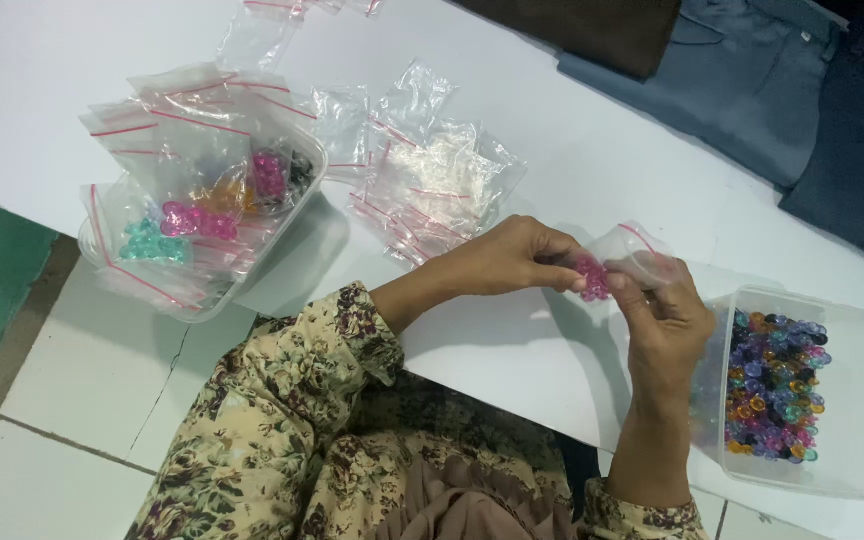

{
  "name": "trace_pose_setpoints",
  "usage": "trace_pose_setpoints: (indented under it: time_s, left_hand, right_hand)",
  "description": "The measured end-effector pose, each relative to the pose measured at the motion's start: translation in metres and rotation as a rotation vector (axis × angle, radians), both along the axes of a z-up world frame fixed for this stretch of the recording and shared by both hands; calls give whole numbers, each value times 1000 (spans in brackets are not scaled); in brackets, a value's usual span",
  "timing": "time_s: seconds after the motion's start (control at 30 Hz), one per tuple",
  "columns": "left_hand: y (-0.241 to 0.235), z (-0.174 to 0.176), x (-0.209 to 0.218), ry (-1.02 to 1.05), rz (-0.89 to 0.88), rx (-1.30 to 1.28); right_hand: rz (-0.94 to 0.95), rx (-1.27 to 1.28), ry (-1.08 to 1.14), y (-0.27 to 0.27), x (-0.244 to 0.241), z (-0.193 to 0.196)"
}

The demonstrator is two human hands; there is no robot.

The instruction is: Sorting small plastic beads and placing them into small plastic bags

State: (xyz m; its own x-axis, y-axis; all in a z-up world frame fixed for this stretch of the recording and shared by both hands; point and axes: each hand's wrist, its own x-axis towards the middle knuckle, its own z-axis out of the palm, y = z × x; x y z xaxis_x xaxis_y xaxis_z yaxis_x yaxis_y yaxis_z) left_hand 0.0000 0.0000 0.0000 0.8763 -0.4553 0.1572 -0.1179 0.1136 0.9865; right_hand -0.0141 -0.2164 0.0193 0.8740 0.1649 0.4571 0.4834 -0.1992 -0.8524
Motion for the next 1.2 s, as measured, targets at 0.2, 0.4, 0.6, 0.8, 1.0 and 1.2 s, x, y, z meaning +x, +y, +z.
trace_pose_setpoints:
  time_s: [0.2,0.4,0.6,0.8,1.0,1.2]
  left_hand:
    - [-5,-15,3,-71,55,59]
    - [-5,-16,2,-69,50,120]
    - [-4,2,-5,-94,80,81]
    - [-1,4,1,-81,111,38]
    - [-2,7,-3,-44,85,32]
    - [-3,9,-6,-94,120,115]
  right_hand:
    - [-37,161,48,-28,16,-39]
    - [13,20,36,-1,3,-8]
    - [5,-52,46,-12,8,-15]
    - [23,-139,67,2,1,6]
    - [21,-136,47,2,2,5]
    - [28,-213,71,-5,2,-2]
